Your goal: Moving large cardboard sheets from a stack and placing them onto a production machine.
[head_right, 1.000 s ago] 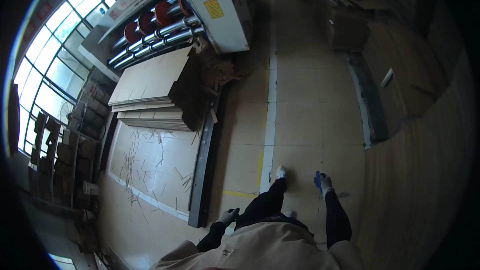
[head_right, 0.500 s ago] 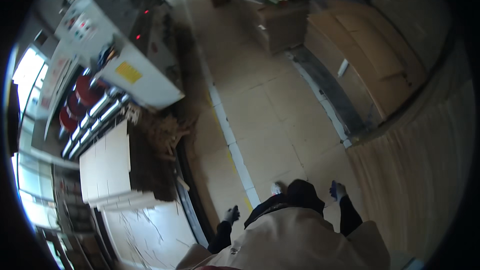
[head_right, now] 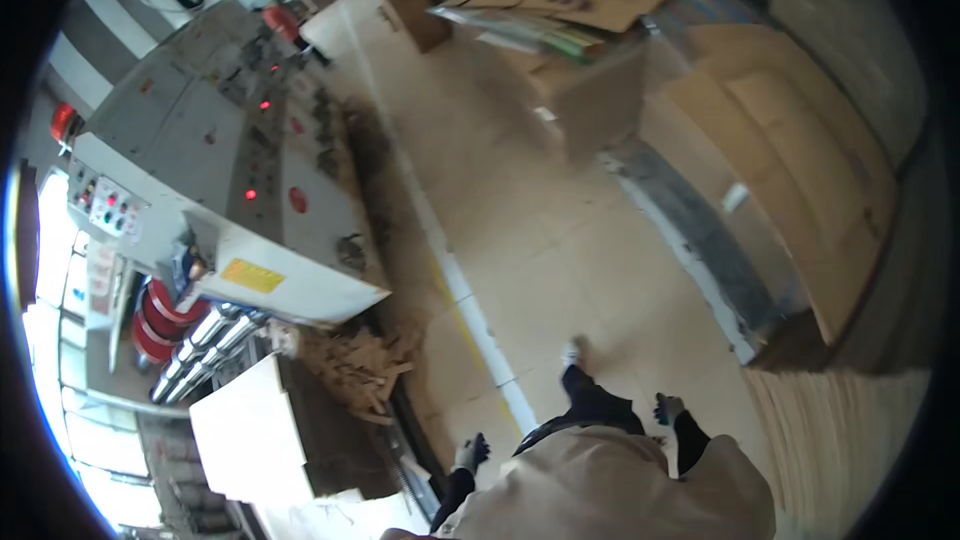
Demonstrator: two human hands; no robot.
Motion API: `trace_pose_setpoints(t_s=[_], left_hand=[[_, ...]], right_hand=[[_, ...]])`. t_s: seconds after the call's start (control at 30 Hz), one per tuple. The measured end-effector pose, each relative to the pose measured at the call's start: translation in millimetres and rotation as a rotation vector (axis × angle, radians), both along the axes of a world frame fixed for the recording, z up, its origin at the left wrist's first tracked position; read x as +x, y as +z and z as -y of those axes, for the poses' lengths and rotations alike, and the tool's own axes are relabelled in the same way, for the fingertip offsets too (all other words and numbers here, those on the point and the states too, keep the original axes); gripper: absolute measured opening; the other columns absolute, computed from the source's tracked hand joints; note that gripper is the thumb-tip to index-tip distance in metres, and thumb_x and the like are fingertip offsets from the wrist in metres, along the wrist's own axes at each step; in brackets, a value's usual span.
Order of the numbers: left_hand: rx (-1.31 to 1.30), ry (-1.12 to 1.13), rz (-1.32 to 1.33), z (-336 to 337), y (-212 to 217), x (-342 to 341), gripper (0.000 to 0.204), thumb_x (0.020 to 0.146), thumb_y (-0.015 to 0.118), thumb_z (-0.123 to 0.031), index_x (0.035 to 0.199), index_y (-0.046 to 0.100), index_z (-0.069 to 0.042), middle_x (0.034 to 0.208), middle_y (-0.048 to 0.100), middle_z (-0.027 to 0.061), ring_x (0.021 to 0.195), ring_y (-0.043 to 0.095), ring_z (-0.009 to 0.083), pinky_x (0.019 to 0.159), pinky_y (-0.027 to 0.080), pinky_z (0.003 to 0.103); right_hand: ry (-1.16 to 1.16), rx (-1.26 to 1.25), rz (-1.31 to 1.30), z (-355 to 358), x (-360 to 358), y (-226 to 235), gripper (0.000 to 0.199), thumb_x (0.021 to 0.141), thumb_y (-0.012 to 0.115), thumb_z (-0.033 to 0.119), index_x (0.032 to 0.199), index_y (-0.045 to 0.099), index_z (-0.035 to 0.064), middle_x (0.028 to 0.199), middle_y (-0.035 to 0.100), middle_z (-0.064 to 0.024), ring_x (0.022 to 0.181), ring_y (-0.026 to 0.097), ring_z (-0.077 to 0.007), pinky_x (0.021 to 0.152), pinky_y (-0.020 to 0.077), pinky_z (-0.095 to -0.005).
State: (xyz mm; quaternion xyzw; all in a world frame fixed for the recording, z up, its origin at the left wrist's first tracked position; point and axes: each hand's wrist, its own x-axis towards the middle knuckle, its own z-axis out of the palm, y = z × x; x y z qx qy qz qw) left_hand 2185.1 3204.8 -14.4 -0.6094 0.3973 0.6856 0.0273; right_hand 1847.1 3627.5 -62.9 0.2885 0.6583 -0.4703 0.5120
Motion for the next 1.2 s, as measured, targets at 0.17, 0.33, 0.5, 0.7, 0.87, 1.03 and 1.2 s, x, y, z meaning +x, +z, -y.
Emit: trace_pose_setpoints(t_s=[0.17, 0.33, 0.5, 0.7, 0.87, 1.03, 1.2], left_hand=[[0.118, 0.172, 0.224, 35.7, 28.0, 21.1, 0.034, 0.079, 0.061, -0.042, 0.087, 0.054, -0.009, 0.068, 0.057, 0.0081, 0.055, 0.056, 0.0247, 0.049, 0.045, 0.04], [0.17, 0.385, 0.162, 103.2, 10.2, -45.7, 0.036, 0.079, 0.06, -0.043, 0.088, 0.053, -0.009, 0.072, 0.058, 0.0103, 0.059, 0.057, 0.0286, 0.05, 0.045, 0.043], [0.207, 0.353, 0.066, 222.5, -14.6, -169.5, 0.032, 0.082, 0.06, -0.038, 0.089, 0.055, -0.008, 0.074, 0.06, 0.0105, 0.061, 0.059, 0.0244, 0.053, 0.048, 0.037], [-0.171, -0.108, 0.226, 426.4, -77.2, -290.8, 0.024, 0.083, 0.059, -0.034, 0.085, 0.059, -0.01, 0.071, 0.061, 0.0058, 0.06, 0.06, 0.017, 0.051, 0.046, 0.029], [-0.079, 0.021, -0.019, 650.5, 18.2, -472.0, 0.024, 0.084, 0.06, -0.032, 0.083, 0.059, -0.008, 0.065, 0.057, 0.001, 0.048, 0.051, 0.0092, 0.041, 0.039, 0.022], [-0.322, -0.086, -0.111, 822.6, 39.8, -592.2, 0.028, 0.087, 0.054, -0.031, 0.097, 0.059, -0.005, 0.076, 0.061, 0.0045, 0.057, 0.056, 0.0119, 0.049, 0.044, 0.024], [-0.357, -0.068, 0.0, 871.5, 52.1, -674.2, 0.028, 0.086, 0.056, -0.031, 0.092, 0.058, -0.003, 0.073, 0.061, 0.0049, 0.055, 0.055, 0.0112, 0.048, 0.044, 0.024]], right_hand=[[1.13, 0.04, -0.922, 179.5, -148.7, -14.5, 0.028, 0.08, 0.056, 0.039, 0.071, 0.049, 0.0141, 0.057, 0.05, -0.0032, 0.046, 0.049, -0.0167, 0.038, 0.0347, -0.0292], [0.395, -0.308, -0.436, 422.0, -299.0, -3.6, 0.025, 0.086, 0.055, 0.03, 0.068, 0.049, 0.0137, 0.059, 0.05, -0.0002, 0.045, 0.047, -0.0108, 0.039, 0.0329, -0.0246], [0.352, -0.591, -0.305, 607.4, -387.0, 4.1, 0.017, 0.088, 0.051, 0.025, 0.078, 0.052, 0.0128, 0.062, 0.049, 0.0013, 0.053, 0.049, -0.0104, 0.044, 0.035, -0.023], [0.155, -0.255, -0.209, 671.6, -440.4, 65.8, 0.021, 0.085, 0.055, 0.033, 0.076, 0.053, 0.0141, 0.058, 0.048, 0.0027, 0.047, 0.047, -0.0086, 0.042, 0.0357, -0.0212], [-0.134, -0.281, -0.197, 646.1, -504.5, 7.8, 0.024, 0.085, 0.051, 0.037, 0.073, 0.049, 0.0167, 0.056, 0.047, 0.002, 0.045, 0.047, -0.013, 0.04, 0.0355, -0.0254], [-0.207, -0.204, -0.022, 711.1, -511.1, 7.2, 0.026, 0.085, 0.051, 0.037, 0.069, 0.046, 0.0173, 0.051, 0.041, 0.0031, 0.039, 0.04, -0.0115, 0.036, 0.0306, -0.0264], [0.079, -0.102, -0.151, 824.7, -616.4, -9.1, 0.027, 0.086, 0.049, 0.035, 0.066, 0.05, 0.0161, 0.05, 0.044, 0.0003, 0.039, 0.04, -0.0125, 0.037, 0.0337, -0.0261]])
